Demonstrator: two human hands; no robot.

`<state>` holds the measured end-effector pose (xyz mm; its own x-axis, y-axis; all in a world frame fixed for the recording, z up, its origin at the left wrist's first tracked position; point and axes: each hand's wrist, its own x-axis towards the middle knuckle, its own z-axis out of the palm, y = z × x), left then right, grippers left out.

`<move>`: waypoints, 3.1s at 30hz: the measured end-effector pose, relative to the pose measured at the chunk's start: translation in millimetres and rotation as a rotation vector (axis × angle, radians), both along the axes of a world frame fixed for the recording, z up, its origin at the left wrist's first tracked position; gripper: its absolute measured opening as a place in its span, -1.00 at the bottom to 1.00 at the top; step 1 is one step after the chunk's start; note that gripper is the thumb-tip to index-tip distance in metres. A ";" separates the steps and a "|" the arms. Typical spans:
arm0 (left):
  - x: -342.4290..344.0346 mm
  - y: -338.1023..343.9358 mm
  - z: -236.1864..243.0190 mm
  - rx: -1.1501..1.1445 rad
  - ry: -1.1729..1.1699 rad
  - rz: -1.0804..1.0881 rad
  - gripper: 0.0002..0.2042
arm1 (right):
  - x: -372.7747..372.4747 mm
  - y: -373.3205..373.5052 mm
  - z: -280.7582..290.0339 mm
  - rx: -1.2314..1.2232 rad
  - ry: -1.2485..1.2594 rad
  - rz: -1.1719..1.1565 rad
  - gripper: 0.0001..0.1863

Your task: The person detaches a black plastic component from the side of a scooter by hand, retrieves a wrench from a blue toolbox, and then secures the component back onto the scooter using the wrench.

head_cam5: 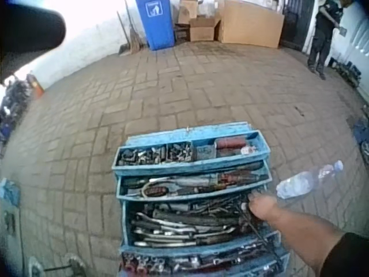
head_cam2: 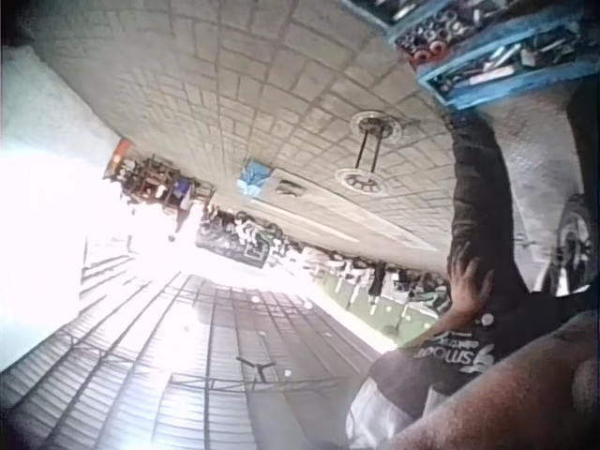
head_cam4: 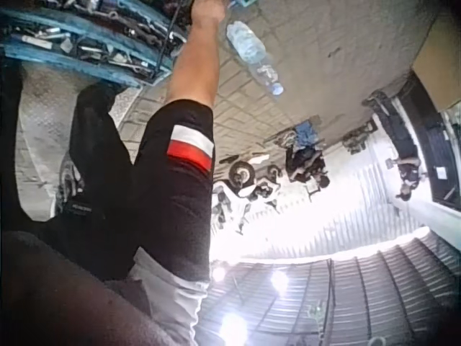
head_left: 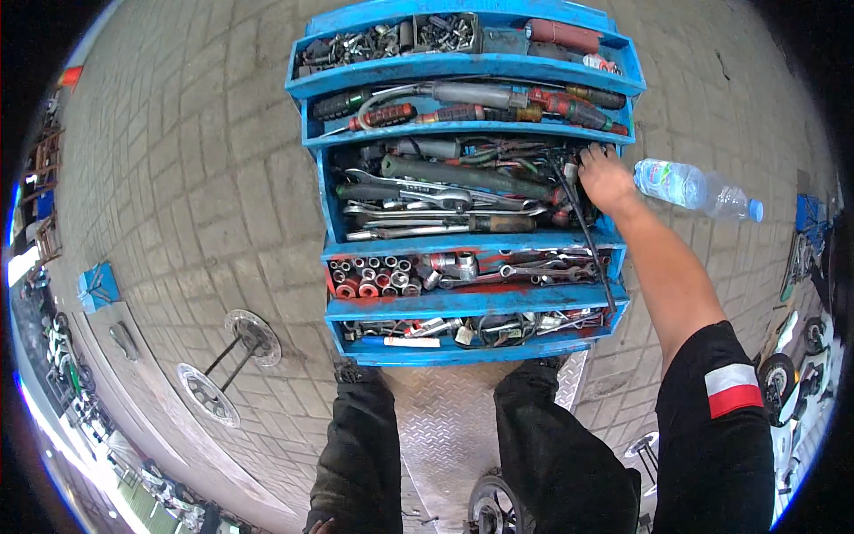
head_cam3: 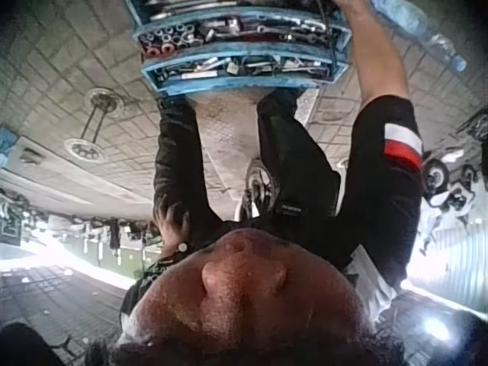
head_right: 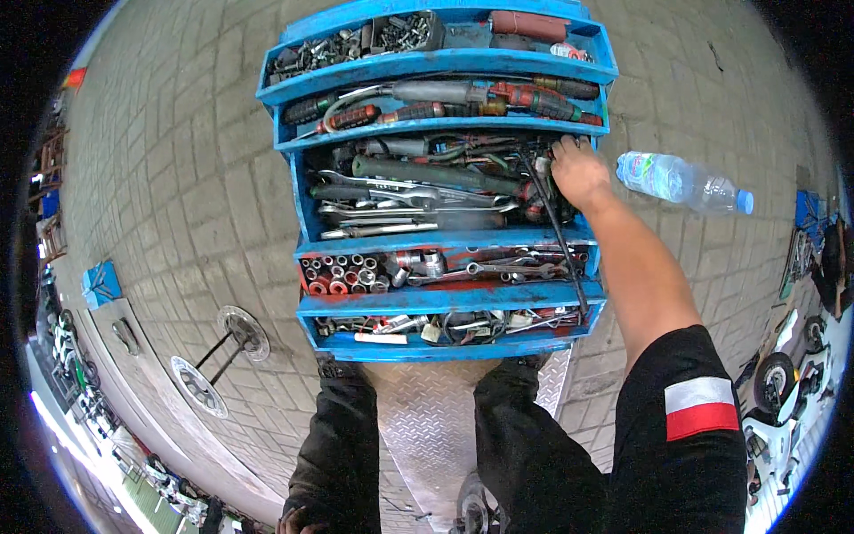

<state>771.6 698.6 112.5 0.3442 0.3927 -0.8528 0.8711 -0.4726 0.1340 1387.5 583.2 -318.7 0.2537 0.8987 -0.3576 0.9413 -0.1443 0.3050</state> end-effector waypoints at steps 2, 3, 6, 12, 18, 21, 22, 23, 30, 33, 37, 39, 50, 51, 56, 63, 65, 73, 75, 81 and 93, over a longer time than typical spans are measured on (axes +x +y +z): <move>1.0 -1.5 -0.4 0.001 0.029 -0.003 -0.58 | 1.6 -0.5 10.4 0.007 0.118 -0.032 -0.76; 1.7 -1.8 -0.3 0.006 0.044 -0.008 -0.58 | 2.6 -0.9 16.2 -0.049 0.154 -0.022 -0.77; 4.2 -1.1 -0.4 0.020 0.039 -0.041 -0.57 | 4.9 -3.3 30.7 0.022 0.196 0.101 -0.79; 9.6 2.2 -0.6 0.030 0.046 -0.058 -0.58 | -3.6 -7.3 42.4 0.203 0.223 0.166 -0.79; 18.5 0.9 -1.7 -0.020 0.007 -0.064 -0.58 | -37.6 -6.9 55.7 0.040 0.120 -0.012 -0.79; 25.9 1.9 -1.0 -0.007 -0.012 -0.105 -0.60 | -44.8 -11.0 79.0 -0.147 0.064 -0.080 -0.79; 27.7 3.4 -0.8 -0.007 0.015 -0.120 -0.60 | -45.7 -12.3 89.5 -0.201 0.073 -0.127 -0.80; 28.6 4.3 -0.3 -0.006 0.042 -0.129 -0.60 | -45.9 -14.3 101.6 -0.282 0.079 -0.179 -0.80; 15.8 31.1 6.2 -0.009 -0.051 -0.162 -0.55 | -66.6 -80.7 228.1 -0.272 0.254 -0.747 -0.79; 12.2 67.4 6.9 -0.005 -0.002 -0.216 -0.45 | -115.2 -144.4 297.3 -0.060 0.414 -1.113 -0.70; 27.0 118.8 18.8 -0.014 -0.255 -0.462 -0.40 | -262.9 -215.6 395.8 0.158 0.625 -1.359 -0.62; 40.0 125.0 34.8 -0.110 -0.293 -0.671 -0.40 | -362.0 -220.0 441.6 0.331 0.873 -1.814 -0.57; -5.3 -7.1 95.0 -0.874 -0.357 -0.768 -0.61 | -724.7 -35.5 563.4 1.378 0.935 -1.926 -0.55; -16.6 -16.5 97.0 -0.933 -0.365 -0.800 -0.60 | -747.6 -32.7 578.7 1.493 0.903 -2.065 -0.54; -89.2 -69.9 113.6 -0.835 -0.730 -1.596 -0.56 | -875.8 -79.2 614.4 1.718 0.522 -2.078 -0.61; -297.5 -176.4 149.7 -0.899 0.272 -1.627 -0.78 | -1174.3 -82.3 611.1 1.989 0.337 -2.322 -0.61; -369.3 -190.8 163.9 -0.982 0.297 -1.751 -0.84 | -1244.2 -72.0 606.0 2.215 0.402 -2.295 -0.60; -537.8 -281.2 178.4 -1.048 0.474 -2.253 -0.72 | -1369.2 -93.2 568.8 2.749 0.224 -2.366 -0.46; -573.9 -317.8 180.1 -0.996 0.531 -2.422 -0.64 | -1388.2 -124.4 566.8 2.881 0.114 -2.385 -0.44; -688.2 -408.2 220.7 -1.221 0.554 -2.348 -0.61 | -1471.4 -186.0 643.2 3.748 -0.385 -1.637 -0.62; -870.3 -500.9 196.5 -1.137 0.351 -2.475 -0.54 | -1686.8 -318.6 626.8 3.602 -0.004 -1.621 -0.64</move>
